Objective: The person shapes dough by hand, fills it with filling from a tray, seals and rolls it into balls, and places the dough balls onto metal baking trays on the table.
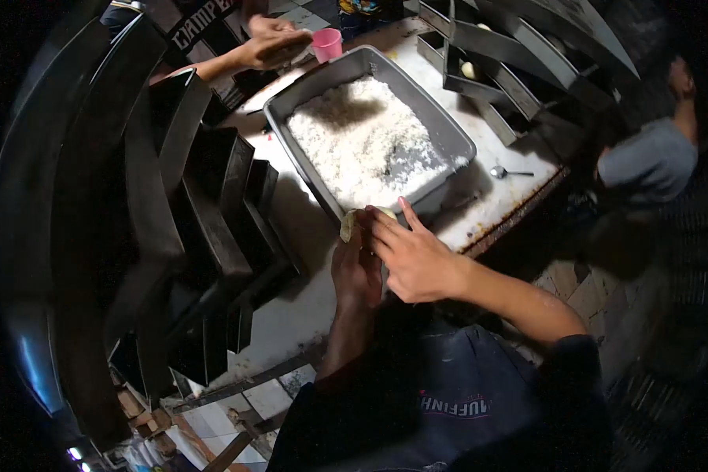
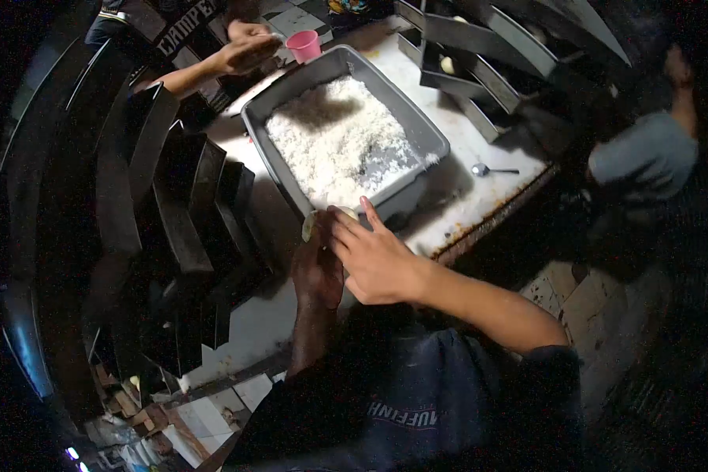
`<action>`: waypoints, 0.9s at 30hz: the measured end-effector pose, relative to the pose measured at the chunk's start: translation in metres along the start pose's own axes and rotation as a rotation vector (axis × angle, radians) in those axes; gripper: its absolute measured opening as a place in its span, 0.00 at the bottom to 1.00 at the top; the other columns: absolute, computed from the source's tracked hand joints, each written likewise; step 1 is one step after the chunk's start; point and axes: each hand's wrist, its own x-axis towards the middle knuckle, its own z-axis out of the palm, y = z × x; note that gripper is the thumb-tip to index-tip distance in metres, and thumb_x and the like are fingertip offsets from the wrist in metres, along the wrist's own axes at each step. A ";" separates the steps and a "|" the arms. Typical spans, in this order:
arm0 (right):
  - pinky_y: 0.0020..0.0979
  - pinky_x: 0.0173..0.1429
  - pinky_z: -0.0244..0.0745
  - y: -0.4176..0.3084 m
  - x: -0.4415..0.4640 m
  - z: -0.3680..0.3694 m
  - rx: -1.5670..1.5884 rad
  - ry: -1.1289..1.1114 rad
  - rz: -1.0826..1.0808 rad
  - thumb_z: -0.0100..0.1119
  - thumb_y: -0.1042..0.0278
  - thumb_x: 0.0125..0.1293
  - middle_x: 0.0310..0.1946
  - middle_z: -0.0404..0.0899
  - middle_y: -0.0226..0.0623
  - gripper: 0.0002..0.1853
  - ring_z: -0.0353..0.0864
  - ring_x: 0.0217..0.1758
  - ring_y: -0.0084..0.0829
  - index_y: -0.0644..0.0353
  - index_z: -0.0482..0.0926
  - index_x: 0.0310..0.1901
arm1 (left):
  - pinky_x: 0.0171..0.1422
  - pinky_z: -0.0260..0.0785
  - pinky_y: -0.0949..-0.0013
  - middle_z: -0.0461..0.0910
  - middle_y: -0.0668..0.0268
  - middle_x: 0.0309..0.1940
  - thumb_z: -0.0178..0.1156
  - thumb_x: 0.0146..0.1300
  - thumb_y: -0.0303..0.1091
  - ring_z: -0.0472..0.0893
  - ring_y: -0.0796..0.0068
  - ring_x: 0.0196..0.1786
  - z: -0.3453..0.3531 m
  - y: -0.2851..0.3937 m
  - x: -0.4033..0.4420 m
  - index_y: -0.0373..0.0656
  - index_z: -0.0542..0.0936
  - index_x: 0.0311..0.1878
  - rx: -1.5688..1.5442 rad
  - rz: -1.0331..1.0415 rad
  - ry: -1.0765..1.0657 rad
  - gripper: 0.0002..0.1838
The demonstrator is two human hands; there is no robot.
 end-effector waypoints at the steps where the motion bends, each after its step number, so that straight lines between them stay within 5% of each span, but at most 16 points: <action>1: 0.58 0.79 0.43 0.003 -0.008 0.006 0.210 -0.073 0.047 0.55 0.65 0.57 0.67 0.64 0.62 0.34 0.55 0.77 0.56 0.77 0.66 0.65 | 0.69 0.67 0.61 0.74 0.59 0.62 0.51 0.76 0.37 0.74 0.67 0.65 -0.004 -0.004 -0.010 0.36 0.70 0.66 0.037 -0.038 0.075 0.21; 2: 0.52 0.79 0.48 0.006 -0.015 -0.003 0.511 -0.079 0.077 0.53 0.66 0.64 0.70 0.63 0.59 0.31 0.57 0.77 0.52 0.74 0.65 0.67 | 0.69 0.67 0.61 0.74 0.59 0.62 0.51 0.76 0.37 0.74 0.67 0.65 -0.007 -0.006 -0.023 0.36 0.70 0.66 0.053 -0.046 0.076 0.21; 4: 0.45 0.79 0.52 0.000 -0.029 0.007 1.216 0.348 0.123 0.51 0.66 0.69 0.72 0.62 0.54 0.28 0.60 0.77 0.45 0.71 0.67 0.68 | 0.70 0.67 0.59 0.73 0.58 0.63 0.51 0.75 0.37 0.74 0.64 0.65 -0.012 -0.008 -0.047 0.36 0.68 0.67 -0.034 0.068 -0.020 0.22; 6: 0.33 0.67 0.71 -0.025 -0.041 0.009 1.085 0.580 0.443 0.59 0.68 0.69 0.66 0.71 0.46 0.20 0.74 0.64 0.33 0.68 0.78 0.59 | 0.70 0.68 0.58 0.73 0.58 0.64 0.52 0.75 0.37 0.74 0.62 0.65 -0.018 -0.009 -0.074 0.35 0.68 0.67 -0.024 0.113 -0.013 0.23; 10: 0.26 0.50 0.79 -0.058 -0.060 0.064 1.446 0.542 0.611 0.67 0.71 0.64 0.53 0.78 0.42 0.14 0.82 0.46 0.26 0.70 0.83 0.49 | 0.71 0.65 0.57 0.71 0.56 0.64 0.51 0.75 0.37 0.72 0.60 0.66 -0.029 -0.015 -0.127 0.37 0.67 0.69 0.005 0.193 -0.061 0.23; 11: 0.26 0.46 0.80 -0.071 -0.062 0.064 1.582 0.601 0.617 0.69 0.71 0.63 0.49 0.80 0.41 0.14 0.83 0.42 0.25 0.71 0.84 0.46 | 0.69 0.66 0.57 0.71 0.54 0.64 0.51 0.75 0.37 0.73 0.59 0.65 -0.034 -0.021 -0.135 0.35 0.63 0.70 0.252 0.300 -0.055 0.25; 12: 0.26 0.46 0.80 -0.085 -0.063 0.062 1.591 0.577 0.608 0.69 0.71 0.63 0.49 0.80 0.41 0.14 0.83 0.42 0.25 0.71 0.84 0.46 | 0.67 0.67 0.58 0.70 0.53 0.64 0.52 0.75 0.37 0.74 0.57 0.65 -0.038 -0.025 -0.143 0.33 0.59 0.72 0.499 0.403 -0.042 0.28; 14: 0.28 0.45 0.81 -0.122 -0.065 0.046 0.907 0.638 0.398 0.73 0.67 0.59 0.45 0.81 0.42 0.17 0.83 0.42 0.27 0.72 0.84 0.44 | 0.69 0.63 0.57 0.68 0.51 0.65 0.56 0.72 0.37 0.71 0.57 0.66 -0.045 -0.025 -0.169 0.34 0.52 0.74 0.748 0.526 -0.033 0.35; 15: 0.30 0.44 0.81 -0.142 -0.064 0.018 0.715 0.613 0.338 0.76 0.64 0.55 0.44 0.81 0.43 0.20 0.84 0.41 0.30 0.72 0.84 0.42 | 0.71 0.61 0.57 0.66 0.50 0.66 0.56 0.71 0.36 0.69 0.57 0.68 -0.049 -0.022 -0.180 0.35 0.50 0.75 0.991 0.748 -0.048 0.37; 17: 0.32 0.44 0.81 -0.172 -0.058 0.006 0.606 0.711 0.223 0.74 0.70 0.55 0.42 0.81 0.44 0.15 0.85 0.40 0.39 0.72 0.84 0.40 | 0.76 0.54 0.56 0.62 0.48 0.69 0.54 0.70 0.31 0.64 0.59 0.71 -0.051 -0.007 -0.208 0.34 0.46 0.77 1.447 0.987 -0.018 0.39; 18: 0.33 0.44 0.82 -0.185 -0.056 0.001 0.586 0.729 0.194 0.72 0.72 0.56 0.42 0.82 0.44 0.13 0.85 0.39 0.41 0.72 0.84 0.39 | 0.76 0.54 0.56 0.62 0.48 0.69 0.54 0.70 0.31 0.64 0.59 0.71 -0.055 0.002 -0.219 0.34 0.46 0.77 1.446 0.987 0.005 0.39; 22: 0.36 0.42 0.81 -0.227 -0.048 -0.016 0.502 0.840 -0.137 0.67 0.79 0.54 0.42 0.82 0.45 0.08 0.83 0.38 0.45 0.68 0.82 0.36 | 0.75 0.56 0.60 0.64 0.51 0.69 0.60 0.69 0.44 0.67 0.60 0.70 -0.064 0.045 -0.264 0.35 0.49 0.78 0.273 0.669 -0.117 0.44; 24: 0.35 0.40 0.80 -0.251 -0.036 -0.026 0.620 0.742 -0.386 0.67 0.80 0.54 0.41 0.82 0.43 0.08 0.83 0.36 0.43 0.67 0.82 0.36 | 0.73 0.59 0.59 0.65 0.49 0.67 0.62 0.66 0.49 0.68 0.60 0.68 -0.092 0.064 -0.289 0.33 0.59 0.74 0.170 0.595 -0.035 0.41; 25: 0.32 0.40 0.79 -0.262 -0.026 -0.021 0.623 0.733 -0.426 0.69 0.76 0.55 0.40 0.83 0.42 0.09 0.82 0.34 0.39 0.68 0.83 0.37 | 0.69 0.62 0.58 0.68 0.48 0.65 0.63 0.64 0.54 0.71 0.59 0.64 -0.111 0.068 -0.286 0.35 0.73 0.63 0.319 0.826 -0.072 0.34; 26: 0.32 0.40 0.79 -0.275 -0.019 -0.024 0.636 0.720 -0.463 0.69 0.76 0.55 0.40 0.83 0.42 0.09 0.82 0.34 0.39 0.68 0.83 0.37 | 0.69 0.62 0.58 0.68 0.48 0.65 0.63 0.64 0.54 0.71 0.59 0.64 -0.126 0.076 -0.291 0.35 0.73 0.63 0.314 0.859 -0.048 0.34; 27: 0.31 0.41 0.78 -0.289 -0.015 -0.029 0.817 0.552 -0.296 0.71 0.74 0.54 0.39 0.83 0.42 0.11 0.83 0.34 0.37 0.68 0.83 0.38 | 0.67 0.63 0.57 0.68 0.48 0.63 0.62 0.64 0.55 0.71 0.59 0.63 -0.140 0.084 -0.298 0.36 0.75 0.57 0.389 0.956 0.019 0.31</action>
